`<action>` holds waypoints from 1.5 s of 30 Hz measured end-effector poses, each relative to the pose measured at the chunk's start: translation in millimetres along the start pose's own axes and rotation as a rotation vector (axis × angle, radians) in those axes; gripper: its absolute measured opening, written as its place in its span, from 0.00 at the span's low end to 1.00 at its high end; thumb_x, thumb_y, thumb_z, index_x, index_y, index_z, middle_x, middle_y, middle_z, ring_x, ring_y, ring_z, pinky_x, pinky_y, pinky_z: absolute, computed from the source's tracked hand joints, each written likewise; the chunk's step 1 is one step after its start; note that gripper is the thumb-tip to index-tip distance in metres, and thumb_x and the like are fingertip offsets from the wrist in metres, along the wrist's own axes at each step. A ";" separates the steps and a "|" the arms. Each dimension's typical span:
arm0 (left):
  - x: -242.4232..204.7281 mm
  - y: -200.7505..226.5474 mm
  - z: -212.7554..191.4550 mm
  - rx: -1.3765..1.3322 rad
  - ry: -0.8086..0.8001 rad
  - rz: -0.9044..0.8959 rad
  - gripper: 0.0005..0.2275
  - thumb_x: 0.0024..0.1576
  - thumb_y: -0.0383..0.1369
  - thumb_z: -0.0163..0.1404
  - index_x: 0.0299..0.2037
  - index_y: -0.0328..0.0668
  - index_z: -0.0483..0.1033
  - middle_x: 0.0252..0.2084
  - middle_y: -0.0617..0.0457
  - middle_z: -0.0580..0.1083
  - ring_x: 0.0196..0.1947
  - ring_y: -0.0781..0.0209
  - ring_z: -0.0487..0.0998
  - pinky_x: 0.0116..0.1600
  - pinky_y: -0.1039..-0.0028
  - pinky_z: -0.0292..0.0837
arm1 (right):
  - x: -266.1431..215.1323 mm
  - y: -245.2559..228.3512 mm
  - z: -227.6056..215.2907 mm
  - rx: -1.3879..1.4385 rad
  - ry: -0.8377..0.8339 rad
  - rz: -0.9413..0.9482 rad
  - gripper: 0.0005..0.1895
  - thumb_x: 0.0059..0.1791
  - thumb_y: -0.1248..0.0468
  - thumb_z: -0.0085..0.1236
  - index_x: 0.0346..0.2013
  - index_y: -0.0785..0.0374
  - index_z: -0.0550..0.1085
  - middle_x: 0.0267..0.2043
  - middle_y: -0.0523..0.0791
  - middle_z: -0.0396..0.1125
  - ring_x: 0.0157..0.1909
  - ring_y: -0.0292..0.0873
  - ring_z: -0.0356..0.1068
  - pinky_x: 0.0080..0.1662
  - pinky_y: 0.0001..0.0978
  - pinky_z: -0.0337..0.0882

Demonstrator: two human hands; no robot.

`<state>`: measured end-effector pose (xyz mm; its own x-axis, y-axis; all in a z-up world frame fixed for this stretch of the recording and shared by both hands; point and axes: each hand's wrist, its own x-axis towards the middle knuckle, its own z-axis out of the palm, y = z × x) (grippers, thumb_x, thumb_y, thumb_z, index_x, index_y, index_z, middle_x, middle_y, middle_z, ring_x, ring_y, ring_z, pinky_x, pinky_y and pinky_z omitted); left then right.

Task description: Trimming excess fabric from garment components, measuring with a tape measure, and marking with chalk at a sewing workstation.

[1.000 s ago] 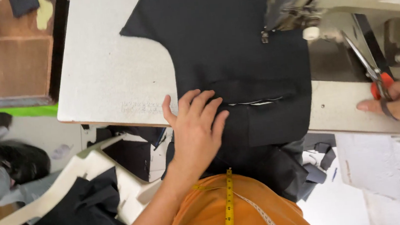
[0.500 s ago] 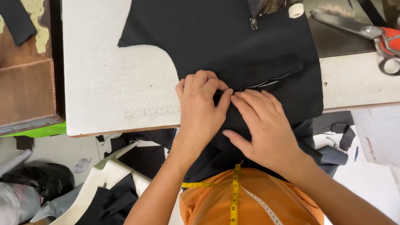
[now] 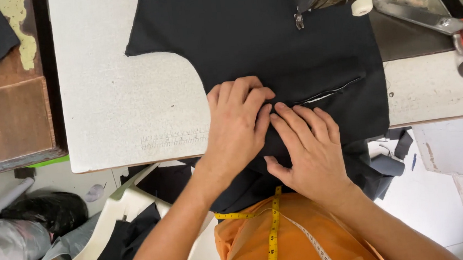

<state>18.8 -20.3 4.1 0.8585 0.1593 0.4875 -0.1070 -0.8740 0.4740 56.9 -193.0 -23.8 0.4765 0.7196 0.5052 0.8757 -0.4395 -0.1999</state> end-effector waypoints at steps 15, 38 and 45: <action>45.9 -43.2 -47.1 -0.146 -0.393 0.581 0.04 0.57 0.26 0.58 0.37 0.33 0.84 0.38 0.45 0.77 0.41 0.47 0.77 0.50 0.64 0.74 | -5.7 7.1 -5.2 0.014 -0.090 -0.003 0.37 0.41 0.57 0.59 0.67 0.44 0.71 0.71 0.43 0.60 0.70 0.50 0.57 0.71 0.53 0.51; 60.8 -53.1 -23.3 -0.301 -0.570 0.465 0.02 0.62 0.25 0.53 0.40 0.39 0.73 0.42 0.50 0.69 0.39 0.52 0.72 0.49 0.64 0.70 | 9.5 -4.6 -20.3 -0.046 -0.189 0.006 0.32 0.39 0.58 0.64 0.60 0.43 0.75 0.67 0.48 0.61 0.66 0.53 0.60 0.68 0.58 0.58; 43.6 -46.3 -26.1 -0.366 -0.394 0.461 0.07 0.66 0.25 0.48 0.34 0.34 0.69 0.44 0.44 0.68 0.37 0.46 0.68 0.49 0.60 0.67 | 15.9 23.3 -54.3 0.311 -0.231 -0.064 0.29 0.47 0.52 0.66 0.60 0.54 0.73 0.69 0.49 0.63 0.69 0.58 0.61 0.68 0.55 0.60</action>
<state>48.0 39.1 22.6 0.7954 -0.4279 0.4292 -0.6055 -0.5912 0.5328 80.6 -221.0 25.1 0.3939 0.8580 0.3296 0.8692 -0.2310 -0.4372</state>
